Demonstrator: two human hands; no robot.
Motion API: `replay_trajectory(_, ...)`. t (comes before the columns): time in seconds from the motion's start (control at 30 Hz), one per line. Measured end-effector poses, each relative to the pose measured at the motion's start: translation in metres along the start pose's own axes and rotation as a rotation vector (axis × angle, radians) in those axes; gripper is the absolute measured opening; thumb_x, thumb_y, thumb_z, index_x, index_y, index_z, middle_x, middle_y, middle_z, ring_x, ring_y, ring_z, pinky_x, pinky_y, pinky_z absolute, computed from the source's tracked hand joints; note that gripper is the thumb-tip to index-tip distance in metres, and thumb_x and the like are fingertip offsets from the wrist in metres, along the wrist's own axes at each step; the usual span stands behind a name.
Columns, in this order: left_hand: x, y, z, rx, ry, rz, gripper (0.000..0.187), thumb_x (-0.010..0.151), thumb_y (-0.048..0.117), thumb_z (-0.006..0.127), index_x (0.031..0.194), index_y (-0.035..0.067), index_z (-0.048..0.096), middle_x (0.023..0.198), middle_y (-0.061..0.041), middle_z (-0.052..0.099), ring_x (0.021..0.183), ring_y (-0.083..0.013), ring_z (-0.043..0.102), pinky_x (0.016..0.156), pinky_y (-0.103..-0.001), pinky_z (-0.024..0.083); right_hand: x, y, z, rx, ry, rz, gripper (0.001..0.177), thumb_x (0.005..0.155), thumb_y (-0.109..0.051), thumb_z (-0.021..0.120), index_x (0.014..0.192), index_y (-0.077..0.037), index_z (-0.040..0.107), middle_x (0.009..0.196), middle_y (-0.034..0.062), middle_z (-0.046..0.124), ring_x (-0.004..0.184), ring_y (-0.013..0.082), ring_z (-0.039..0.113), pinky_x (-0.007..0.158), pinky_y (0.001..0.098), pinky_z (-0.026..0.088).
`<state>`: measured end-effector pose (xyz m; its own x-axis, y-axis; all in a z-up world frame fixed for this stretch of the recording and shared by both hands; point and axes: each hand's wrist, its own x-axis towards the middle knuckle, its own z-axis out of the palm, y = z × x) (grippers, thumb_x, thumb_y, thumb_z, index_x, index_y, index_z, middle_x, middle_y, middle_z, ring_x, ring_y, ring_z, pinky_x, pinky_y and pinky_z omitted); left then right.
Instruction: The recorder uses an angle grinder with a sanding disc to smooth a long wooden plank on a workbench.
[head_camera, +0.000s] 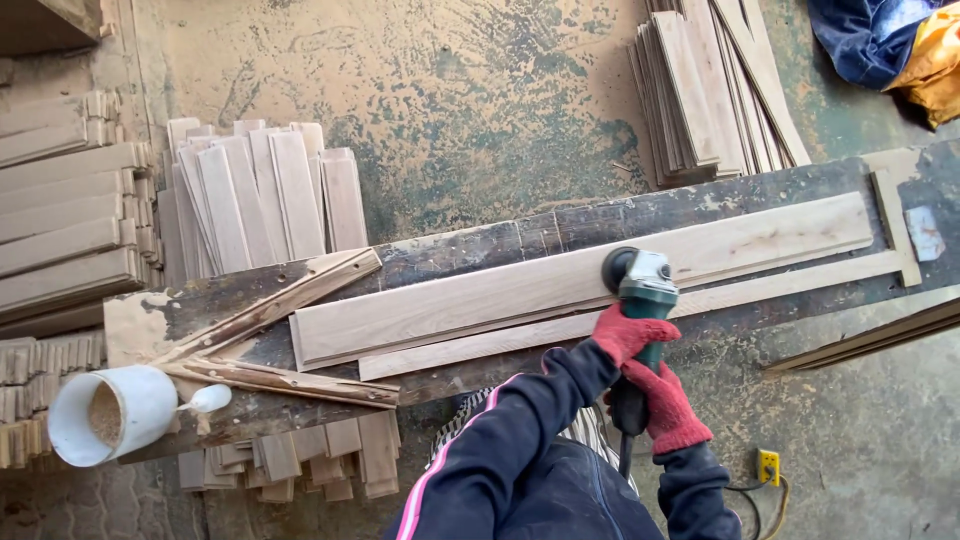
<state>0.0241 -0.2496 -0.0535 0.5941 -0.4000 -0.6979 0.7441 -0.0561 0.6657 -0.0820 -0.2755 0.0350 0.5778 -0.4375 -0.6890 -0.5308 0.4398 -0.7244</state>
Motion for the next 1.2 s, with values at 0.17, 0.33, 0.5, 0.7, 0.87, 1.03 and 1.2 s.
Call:
replay_trajectory(0.17, -0.028, 0.028, 0.011, 0.040, -0.095, -0.006, 0.067, 0.055, 0.029, 0.087, 0.113, 0.001, 0.069, 0.099, -0.013, 0.074, 0.081, -0.0235, 0.070, 0.075, -0.033, 0.060, 0.053, 0.029, -0.070, 0.051, -0.192, 0.137, 0.034, 0.088, -0.014, 0.067, 0.117, 0.004, 0.064, 0.078, 0.0288, 0.069, 0.060, 0.0424, 0.067, 0.050, 0.0482, 0.052)
replay_trajectory(0.33, -0.052, 0.027, -0.020, 0.006, -0.004, -0.027, 0.072, 0.053, 0.031, 0.088, 0.115, 0.002, 0.069, 0.102, -0.013, 0.075, 0.082, -0.0225, 0.070, 0.076, -0.032, 0.060, 0.044, 0.042, -0.052, -0.029, -0.212, 0.152, 0.034, 0.088, -0.012, 0.070, 0.118, 0.004, 0.064, 0.083, 0.0269, 0.068, 0.065, 0.0405, 0.068, 0.054, 0.0482, 0.053)
replay_trajectory(0.5, -0.087, 0.020, -0.078, -0.137, 0.088, 0.032, 0.065, 0.055, 0.026, 0.089, 0.112, 0.003, 0.070, 0.100, -0.010, 0.075, 0.080, -0.0201, 0.069, 0.074, -0.031, 0.060, 0.026, 0.061, -0.005, -0.113, -0.267, 0.093, 0.037, 0.085, -0.005, 0.073, 0.120, 0.005, 0.067, 0.097, 0.0244, 0.073, 0.078, 0.0334, 0.068, 0.071, 0.0427, 0.054)
replay_trajectory(0.7, -0.128, 0.002, -0.165, -0.274, 0.273, 0.100, 0.057, 0.057, 0.021, 0.090, 0.108, 0.003, 0.072, 0.095, -0.010, 0.076, 0.077, -0.0193, 0.069, 0.072, -0.033, 0.061, -0.023, 0.057, 0.087, -0.315, -0.412, 0.170, 0.043, 0.080, -0.008, 0.076, 0.119, 0.007, 0.065, 0.088, 0.0245, 0.070, 0.070, 0.0328, 0.066, 0.064, 0.0436, 0.055)
replay_trajectory(0.87, -0.106, -0.054, -0.245, -0.585, 0.422, 0.038, 0.061, 0.060, 0.011, 0.101, 0.113, 0.010, 0.071, 0.083, -0.018, 0.074, 0.074, -0.0359, 0.077, 0.058, -0.060, 0.065, -0.065, 0.070, 0.166, -0.679, -0.479, 0.006, 0.056, 0.057, -0.031, 0.102, 0.101, -0.007, 0.077, 0.082, 0.0170, 0.067, 0.082, 0.0289, 0.064, 0.079, 0.0406, 0.052)
replay_trajectory(1.03, -0.143, -0.063, -0.326, -0.771, 0.539, -0.018, 0.061, 0.066, 0.012, 0.100, 0.117, 0.016, 0.068, 0.083, -0.018, 0.074, 0.072, -0.0400, 0.077, 0.060, -0.064, 0.064, -0.092, 0.074, 0.241, -0.813, -0.677, 0.007, 0.066, 0.053, -0.043, 0.104, 0.105, -0.013, 0.076, 0.086, 0.0121, 0.070, 0.086, 0.0267, 0.067, 0.082, 0.0375, 0.053)
replay_trajectory(1.2, -0.163, -0.060, -0.351, -0.842, 0.639, 0.016, 0.060, 0.067, 0.008, 0.095, 0.118, 0.009, 0.064, 0.083, -0.024, 0.074, 0.071, -0.0407, 0.077, 0.057, -0.058, 0.066, -0.090, 0.082, 0.264, -0.873, -0.789, -0.004, 0.070, 0.054, -0.049, 0.103, 0.109, -0.016, 0.075, 0.089, 0.0105, 0.071, 0.090, 0.0257, 0.068, 0.087, 0.0374, 0.054)
